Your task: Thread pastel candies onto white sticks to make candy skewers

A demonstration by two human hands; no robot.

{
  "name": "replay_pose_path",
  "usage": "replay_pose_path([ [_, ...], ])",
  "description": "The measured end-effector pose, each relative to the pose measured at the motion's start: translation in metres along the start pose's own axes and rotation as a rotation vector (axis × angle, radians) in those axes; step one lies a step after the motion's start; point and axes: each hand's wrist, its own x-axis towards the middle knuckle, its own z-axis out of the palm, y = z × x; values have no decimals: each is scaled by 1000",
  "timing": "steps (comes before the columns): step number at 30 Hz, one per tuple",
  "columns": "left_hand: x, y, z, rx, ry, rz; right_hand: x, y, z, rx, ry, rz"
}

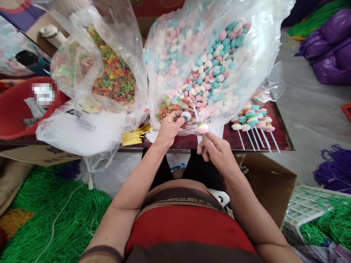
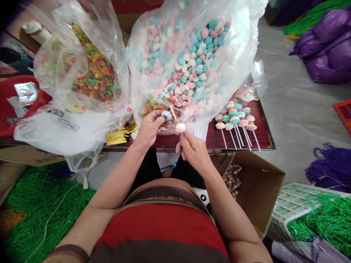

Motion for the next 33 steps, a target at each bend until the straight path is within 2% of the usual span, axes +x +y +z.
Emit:
replay_pose_path([
  [3,1,-6,-2,-44,-40,23,-17,4,0,-88,-87,29],
  [10,3,-15,-1,-14,-76,77,-14,8,-2,-238,-32,-72],
  [14,-1,-18,-2,163,-64,221,-15,2,-2,-217,-9,-46],
  [18,-6,-19,-4,455,-9,433,-17,-1,0,-162,8,26],
  [21,-8,-20,-5,626,-14,551,-18,-1,3,-107,18,76],
  [24,-7,-22,-9,654,-63,609,-18,0,4,-42,-2,111],
  [29,-11,-31,-13,560,-253,536,-15,5,5,63,11,169],
  [33,-20,-33,-13,574,-318,582,-6,19,13,124,27,215],
])
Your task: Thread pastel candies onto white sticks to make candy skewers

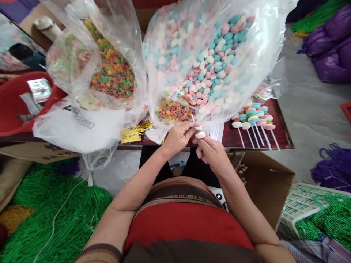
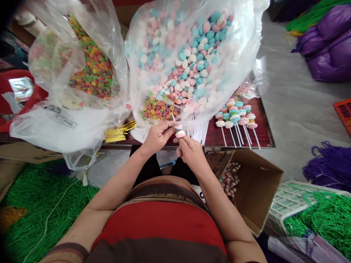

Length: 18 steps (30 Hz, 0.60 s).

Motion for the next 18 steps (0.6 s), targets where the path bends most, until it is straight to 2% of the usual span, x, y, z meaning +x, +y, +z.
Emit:
replay_pose_path([
  [3,2,9,-5,-6,-22,-10,7,11,1,69,58,-15],
  [5,11,13,-13,-31,18,-65,9,13,-4,128,104,-37],
  [8,36,7,-22,79,141,-143,8,9,-13,222,182,-67],
  [9,45,1,-23,172,140,-152,7,7,-15,249,200,-73],
  [13,75,-23,-15,530,-21,-193,5,4,-18,305,217,-91],
  [15,80,-28,-8,636,-106,-182,5,7,-18,321,214,-97],
  [18,78,-27,-4,715,-162,-160,5,12,-20,329,221,-98],
])
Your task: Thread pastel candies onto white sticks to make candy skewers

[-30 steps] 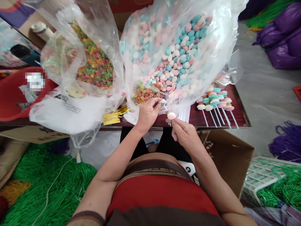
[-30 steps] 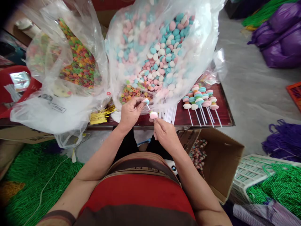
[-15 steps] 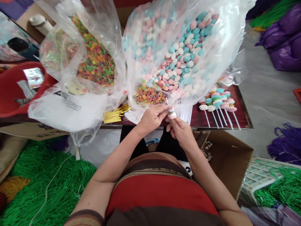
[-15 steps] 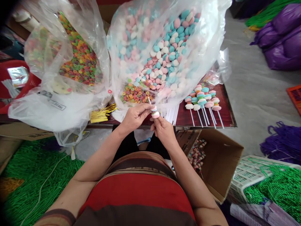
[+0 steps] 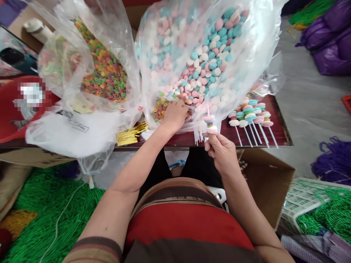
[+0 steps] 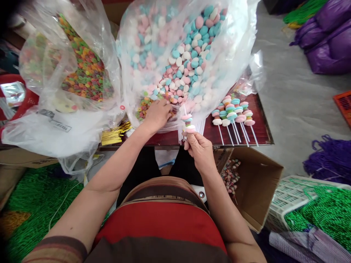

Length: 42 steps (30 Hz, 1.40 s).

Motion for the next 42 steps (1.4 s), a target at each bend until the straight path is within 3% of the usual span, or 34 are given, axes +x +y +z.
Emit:
replay_pose_path([
  [8,11,2,1,20,-27,19,1,2,2,-93,-30,-19],
  [12,8,-3,-8,-49,-12,13,0,2,0,-85,-27,-15],
  [14,0,-5,-14,-228,28,-29,-1,1,-1,-110,-46,-2],
  [19,-26,1,-19,-1058,43,-215,-5,-3,5,-281,-167,28],
  [24,-41,12,-20,-1374,31,-293,-7,-11,12,-425,-179,-79],
  [29,-44,8,-28,-1398,-77,-331,-11,-21,8,-552,-231,-141],
  [34,-43,0,-49,-1180,-233,-259,-10,-31,-10,-709,-288,-231],
  [38,-39,1,-67,-1070,-361,-222,-4,-32,-16,-569,-304,-105],
  [42,-40,2,-63,-1125,-480,-233,0,-21,-9,-321,-340,60],
])
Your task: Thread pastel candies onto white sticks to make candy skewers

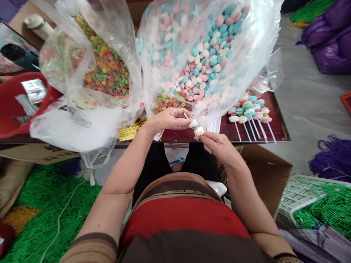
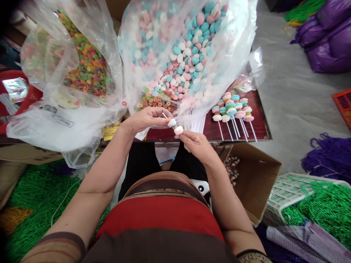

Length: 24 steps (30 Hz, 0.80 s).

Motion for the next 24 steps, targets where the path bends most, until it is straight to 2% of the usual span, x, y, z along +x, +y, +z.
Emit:
replay_pose_path([
  [5,5,-28,13,-305,98,94,8,18,18,271,-21,39],
  [10,10,-45,29,-505,230,146,11,24,24,359,13,12],
  [15,14,-43,31,-492,373,288,10,23,22,227,76,-10],
  [20,14,-41,33,-398,412,382,4,21,23,44,148,-14],
  [24,13,-41,33,-238,484,453,-4,16,25,54,154,49],
])
